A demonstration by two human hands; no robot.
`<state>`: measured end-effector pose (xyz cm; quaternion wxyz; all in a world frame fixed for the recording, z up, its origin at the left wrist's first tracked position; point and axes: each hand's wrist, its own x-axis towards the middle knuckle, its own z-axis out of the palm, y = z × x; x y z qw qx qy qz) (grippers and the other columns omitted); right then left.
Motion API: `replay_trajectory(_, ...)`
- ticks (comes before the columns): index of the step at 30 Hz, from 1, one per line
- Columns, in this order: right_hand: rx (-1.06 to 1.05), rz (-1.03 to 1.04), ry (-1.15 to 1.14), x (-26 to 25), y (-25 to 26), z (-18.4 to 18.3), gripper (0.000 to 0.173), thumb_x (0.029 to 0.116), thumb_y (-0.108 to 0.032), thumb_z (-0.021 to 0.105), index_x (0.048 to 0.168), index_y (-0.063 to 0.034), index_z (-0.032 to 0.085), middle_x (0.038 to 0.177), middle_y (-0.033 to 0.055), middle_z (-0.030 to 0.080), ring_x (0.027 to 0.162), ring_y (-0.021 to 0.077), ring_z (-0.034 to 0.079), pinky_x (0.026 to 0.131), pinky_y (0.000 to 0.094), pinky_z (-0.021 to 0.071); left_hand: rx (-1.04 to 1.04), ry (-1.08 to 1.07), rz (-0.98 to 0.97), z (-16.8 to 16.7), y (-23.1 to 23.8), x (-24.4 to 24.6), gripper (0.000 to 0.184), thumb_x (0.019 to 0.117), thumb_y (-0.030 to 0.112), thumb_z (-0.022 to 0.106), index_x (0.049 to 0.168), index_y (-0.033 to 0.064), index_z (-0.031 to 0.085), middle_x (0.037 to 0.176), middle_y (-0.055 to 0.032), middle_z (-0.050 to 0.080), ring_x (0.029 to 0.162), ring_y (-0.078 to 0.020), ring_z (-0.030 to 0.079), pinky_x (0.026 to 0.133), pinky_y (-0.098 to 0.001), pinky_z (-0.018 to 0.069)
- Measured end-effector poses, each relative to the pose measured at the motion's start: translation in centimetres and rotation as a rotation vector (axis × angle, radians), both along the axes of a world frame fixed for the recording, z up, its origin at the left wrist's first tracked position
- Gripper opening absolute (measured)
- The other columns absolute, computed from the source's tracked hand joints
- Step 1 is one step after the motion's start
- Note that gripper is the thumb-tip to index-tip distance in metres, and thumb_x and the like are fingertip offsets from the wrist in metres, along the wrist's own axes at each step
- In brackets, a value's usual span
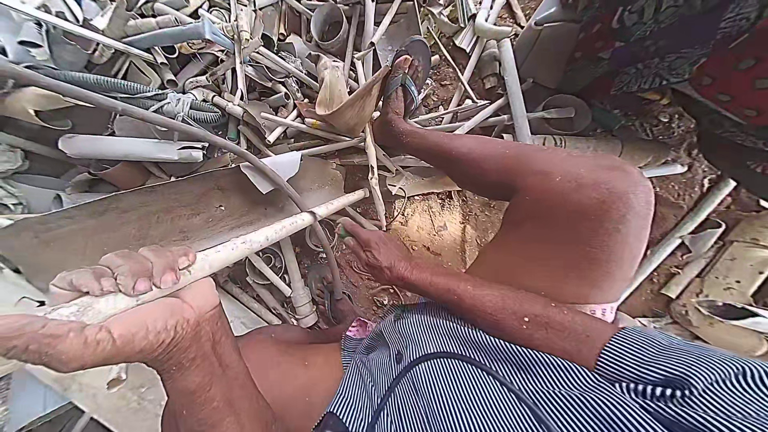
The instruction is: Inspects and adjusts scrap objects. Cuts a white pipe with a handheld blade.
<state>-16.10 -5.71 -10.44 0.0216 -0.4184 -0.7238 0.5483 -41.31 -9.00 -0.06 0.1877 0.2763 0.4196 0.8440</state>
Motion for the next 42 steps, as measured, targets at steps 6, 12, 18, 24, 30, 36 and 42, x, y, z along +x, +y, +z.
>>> replay_trajectory(6,-0.1,-0.094,-0.084,1.0,1.4,-1.7,0.045,0.1134,-0.025,0.031,0.152,-0.0073,0.045,0.121,0.0256,0.066,0.11,0.0385,0.066,0.098,0.0533,0.0486,-0.002,-0.029,0.022,-0.1,0.6,-0.5,0.07,0.1065,0.056,0.002,0.065,0.0132,0.04,0.047,0.0011,0.037,0.038,-0.0143,0.043,0.04,-0.0291,0.0452)
replay_trajectory(12,0.06,0.094,0.216,-2.8,-0.6,5.7,0.045,0.1125,-0.027,0.033,0.15,-0.0065,0.048,0.109,0.0228,0.068,0.1,0.0384,0.069,0.087,0.0545,0.0525,0.001,0.006,-0.013,0.1,0.3,0.0,0.068,0.1074,0.054,0.005,0.064,0.0139,0.039,0.047,0.0013,0.038,0.038,-0.014,0.043,0.04,-0.0283,0.0446)
replay_trajectory(18,-0.16,-0.058,-0.267,2.4,1.9,-4.1,0.047,0.1143,-0.028,0.025,0.151,-0.0044,0.041,0.125,0.0279,0.063,0.118,0.042,0.063,0.102,0.057,0.0459,0.008,-0.014,-0.015,0.0,0.2,-0.6,0.071,0.1073,0.056,0.006,0.063,0.0133,0.042,0.047,0.0016,0.039,0.038,-0.0133,0.044,0.04,-0.0278,0.045)
replay_trajectory(24,0.079,0.086,0.196,-2.5,-0.8,4.7,0.045,0.1124,-0.028,0.033,0.15,-0.0072,0.047,0.104,0.022,0.068,0.097,0.0384,0.068,0.085,0.0547,0.0527,0.007,-0.012,-0.01,0.0,0.3,-0.3,0.067,0.1074,0.053,0.006,0.065,0.0136,0.04,0.047,0.0015,0.038,0.038,-0.0138,0.043,0.04,-0.0282,0.0448)
replay_trajectory(30,-0.251,-0.137,-0.321,2.5,1.8,-5.3,0.047,0.1146,-0.026,0.024,0.155,-0.0049,0.037,0.136,0.0281,0.059,0.127,0.0415,0.059,0.107,0.0562,0.0433,-0.004,-0.03,0.028,-0.4,-0.3,-1.2,0.066,0.108,0.052,0.007,0.066,0.0133,0.04,0.047,0.0012,0.038,0.038,-0.014,0.044,0.04,-0.0293,0.0478)
replay_trajectory(36,-0.063,0.016,0.077,-1.0,-0.7,3.2,0.044,0.1135,-0.027,0.032,0.15,-0.0064,0.045,0.104,0.0231,0.067,0.094,0.0379,0.067,0.086,0.0546,0.0511,-0.017,-0.027,0.026,-0.2,0.2,-0.7,0.063,0.1076,0.05,0.009,0.066,0.0128,0.039,0.046,0.0009,0.037,0.038,-0.0148,0.044,0.042,-0.0295,0.048)
replay_trajectory(42,-0.258,-0.134,-0.411,3.5,1.8,-6.4,0.047,0.1144,-0.028,0.025,0.154,-0.0059,0.037,0.135,0.0274,0.06,0.126,0.0415,0.06,0.105,0.0572,0.0452,0.002,-0.013,-0.011,-0.8,-0.5,-1.4,0.066,0.1075,0.051,0.006,0.065,0.0138,0.04,0.048,0.0015,0.038,0.038,-0.014,0.043,0.041,-0.0289,0.0467)
